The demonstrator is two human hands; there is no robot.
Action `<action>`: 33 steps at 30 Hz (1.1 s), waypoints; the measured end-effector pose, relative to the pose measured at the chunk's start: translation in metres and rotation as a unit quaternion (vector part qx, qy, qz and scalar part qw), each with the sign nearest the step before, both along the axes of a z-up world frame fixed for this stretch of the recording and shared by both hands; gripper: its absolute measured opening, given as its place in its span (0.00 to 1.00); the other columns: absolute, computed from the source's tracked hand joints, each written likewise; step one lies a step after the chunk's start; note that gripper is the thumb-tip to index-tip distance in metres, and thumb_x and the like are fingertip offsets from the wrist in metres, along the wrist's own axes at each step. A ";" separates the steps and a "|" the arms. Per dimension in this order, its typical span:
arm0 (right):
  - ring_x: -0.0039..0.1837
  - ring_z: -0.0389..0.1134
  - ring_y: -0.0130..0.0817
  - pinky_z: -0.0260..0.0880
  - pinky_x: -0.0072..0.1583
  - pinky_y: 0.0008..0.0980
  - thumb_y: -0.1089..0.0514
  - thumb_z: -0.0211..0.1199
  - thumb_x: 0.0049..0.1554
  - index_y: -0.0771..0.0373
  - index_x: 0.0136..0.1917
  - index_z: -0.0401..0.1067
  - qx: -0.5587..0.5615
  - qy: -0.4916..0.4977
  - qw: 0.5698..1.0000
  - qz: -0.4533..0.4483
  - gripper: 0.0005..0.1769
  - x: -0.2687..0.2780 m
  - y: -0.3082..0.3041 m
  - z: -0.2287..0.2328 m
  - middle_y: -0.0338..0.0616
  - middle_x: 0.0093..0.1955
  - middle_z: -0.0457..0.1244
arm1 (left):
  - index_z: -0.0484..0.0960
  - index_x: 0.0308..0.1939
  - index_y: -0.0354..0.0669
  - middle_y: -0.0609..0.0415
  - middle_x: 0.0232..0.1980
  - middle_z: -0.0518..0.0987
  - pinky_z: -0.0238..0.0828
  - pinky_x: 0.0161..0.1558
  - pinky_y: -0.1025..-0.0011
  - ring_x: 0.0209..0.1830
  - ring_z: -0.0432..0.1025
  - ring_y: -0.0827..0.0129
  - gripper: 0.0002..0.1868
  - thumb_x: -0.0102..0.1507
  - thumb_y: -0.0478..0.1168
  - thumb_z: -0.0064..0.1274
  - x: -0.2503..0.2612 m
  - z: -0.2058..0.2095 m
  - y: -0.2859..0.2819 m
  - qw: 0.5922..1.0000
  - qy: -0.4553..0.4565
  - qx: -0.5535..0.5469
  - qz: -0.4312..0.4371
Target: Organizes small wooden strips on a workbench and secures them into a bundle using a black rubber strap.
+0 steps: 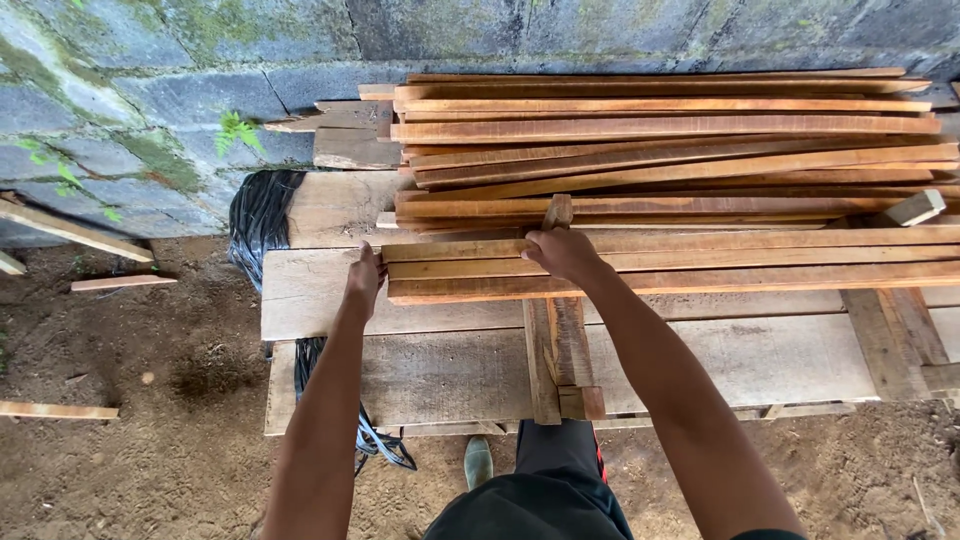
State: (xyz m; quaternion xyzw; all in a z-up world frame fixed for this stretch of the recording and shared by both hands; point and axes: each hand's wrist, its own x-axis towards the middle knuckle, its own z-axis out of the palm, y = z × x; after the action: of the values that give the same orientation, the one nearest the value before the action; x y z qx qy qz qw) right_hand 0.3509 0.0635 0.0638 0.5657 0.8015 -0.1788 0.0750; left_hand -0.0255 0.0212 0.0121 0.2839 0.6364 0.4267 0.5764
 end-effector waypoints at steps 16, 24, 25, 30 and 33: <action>0.56 0.75 0.56 0.74 0.57 0.56 0.39 0.44 0.65 0.50 0.71 0.64 0.055 -0.090 0.993 0.055 0.26 0.009 0.000 -0.019 0.52 0.53 0.72 | 0.83 0.58 0.40 0.42 0.49 0.81 0.69 0.54 0.58 0.52 0.75 0.58 0.26 0.69 0.56 0.46 -0.011 -0.093 0.017 0.998 0.056 -0.007 0.037; 0.58 0.74 0.57 0.73 0.59 0.56 0.37 0.43 0.66 0.43 0.74 0.63 0.046 -0.119 0.992 0.021 0.27 0.020 0.002 -0.024 0.51 0.55 0.71 | 0.81 0.64 0.48 0.38 0.61 0.79 0.65 0.62 0.53 0.66 0.70 0.46 0.28 0.70 0.57 0.37 0.013 -0.056 0.002 0.989 0.146 0.018 -0.013; 0.58 0.74 0.57 0.73 0.59 0.56 0.37 0.43 0.66 0.43 0.74 0.63 0.047 -0.119 0.992 0.022 0.27 0.019 0.004 -0.026 0.51 0.55 0.71 | 0.81 0.64 0.48 0.38 0.61 0.79 0.65 0.62 0.53 0.66 0.70 0.46 0.28 0.70 0.57 0.37 0.016 -0.041 -0.002 0.989 0.146 0.019 -0.012; 0.59 0.73 0.64 0.71 0.61 0.59 0.38 0.43 0.66 0.42 0.74 0.63 0.026 -0.060 0.998 0.001 0.27 0.023 0.002 -0.032 0.58 0.57 0.70 | 0.77 0.69 0.44 0.34 0.68 0.74 0.57 0.70 0.50 0.73 0.63 0.39 0.31 0.72 0.57 0.33 0.019 -0.034 -0.011 0.990 0.137 0.020 0.006; 0.61 0.71 0.67 0.70 0.62 0.62 0.40 0.44 0.66 0.43 0.76 0.62 -0.002 0.002 1.000 -0.016 0.28 0.024 -0.004 -0.021 0.61 0.59 0.69 | 0.78 0.68 0.45 0.36 0.69 0.74 0.55 0.72 0.51 0.74 0.62 0.40 0.31 0.71 0.59 0.36 0.019 -0.027 -0.016 0.992 0.125 0.015 0.001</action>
State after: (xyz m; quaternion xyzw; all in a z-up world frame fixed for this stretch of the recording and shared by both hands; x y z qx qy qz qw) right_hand 0.3750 0.0600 0.0430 0.5783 0.7919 -0.1825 0.0719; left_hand -0.0070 0.0053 -0.0150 0.3429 0.6977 0.3979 0.4872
